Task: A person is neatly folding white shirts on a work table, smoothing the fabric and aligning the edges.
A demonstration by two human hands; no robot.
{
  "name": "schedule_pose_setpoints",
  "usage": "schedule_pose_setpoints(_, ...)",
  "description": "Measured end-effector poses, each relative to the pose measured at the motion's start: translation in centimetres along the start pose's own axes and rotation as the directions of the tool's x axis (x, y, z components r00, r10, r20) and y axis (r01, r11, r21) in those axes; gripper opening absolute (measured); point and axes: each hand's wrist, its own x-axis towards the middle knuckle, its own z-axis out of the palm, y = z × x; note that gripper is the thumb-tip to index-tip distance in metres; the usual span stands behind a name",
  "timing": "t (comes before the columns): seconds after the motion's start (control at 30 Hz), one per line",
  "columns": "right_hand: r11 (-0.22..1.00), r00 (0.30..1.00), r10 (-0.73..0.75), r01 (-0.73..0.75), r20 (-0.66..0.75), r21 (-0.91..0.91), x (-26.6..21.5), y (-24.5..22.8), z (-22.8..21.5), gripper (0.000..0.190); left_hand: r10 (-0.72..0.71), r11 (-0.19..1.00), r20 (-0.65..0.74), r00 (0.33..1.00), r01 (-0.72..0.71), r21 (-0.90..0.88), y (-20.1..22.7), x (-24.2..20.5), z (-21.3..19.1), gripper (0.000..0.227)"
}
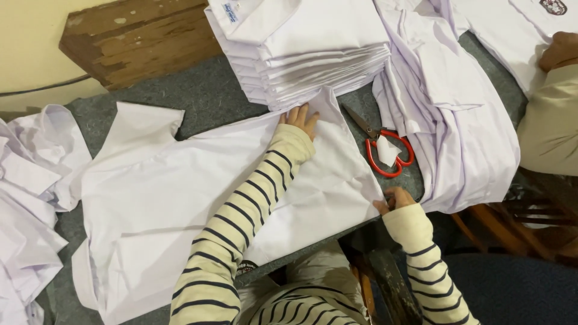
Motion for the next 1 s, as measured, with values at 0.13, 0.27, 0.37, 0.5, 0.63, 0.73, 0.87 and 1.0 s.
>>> schedule_pose_setpoints(0.13, 0.994, 0.996, 0.000, 0.010, -0.092, 0.105, -0.1, 0.9, 1.1, 0.036, 0.008, 1.000, 0.103, 0.995, -0.007, -0.014, 0.2, -0.7, 0.0, 0.072)
schedule_pose_setpoints(0.27, 0.993, 0.998, 0.052, -0.048, -0.040, 0.108, -0.3, 0.4, 0.8, 0.036, 0.096, 0.992, -0.206, 0.974, -0.110, -0.058, 0.0, 1.1, 5.6, 0.053)
schedule_pose_setpoints(0.37, 0.995, 0.998, 0.055, -0.052, -0.039, 0.081, -0.9, -0.2, 0.3, 0.042, 0.219, 0.951, -0.391, 0.894, -0.286, -0.121, 0.4, 3.4, 9.5, 0.030)
schedule_pose_setpoints(0.5, 0.985, 0.944, -0.166, 0.143, -0.284, -0.098, -2.2, -1.9, 0.3, 0.061, 0.143, 0.980, 0.022, 0.990, -0.138, -0.144, 2.5, 3.4, 4.9, 0.051)
schedule_pose_setpoints(0.63, 0.859, 0.819, -0.480, 0.366, -0.314, -0.357, -1.5, -0.8, 2.8, 0.063, 0.122, 0.989, 0.125, 0.985, -0.110, -0.101, 3.6, 4.3, 2.0, 0.076)
schedule_pose_setpoints(0.73, 0.862, 0.891, -0.427, 0.350, -0.154, -0.367, -1.6, -0.6, 3.2, 0.066, 0.126, 0.992, 0.110, 0.986, -0.125, -0.014, 4.1, 5.4, 1.9, 0.084)
schedule_pose_setpoints(0.87, 0.885, 0.926, -0.366, 0.315, -0.095, -0.343, -2.3, -1.2, 2.5, 0.075, 0.150, 0.979, 0.022, 0.988, -0.151, 0.138, 4.6, 5.7, 0.7, 0.092)
schedule_pose_setpoints(1.0, 0.877, 0.925, -0.371, 0.320, -0.084, -0.358, -1.9, -0.5, 3.0, 0.081, 0.163, 0.986, -0.027, 0.986, -0.162, 0.049, 4.1, 6.2, 2.8, 0.083)
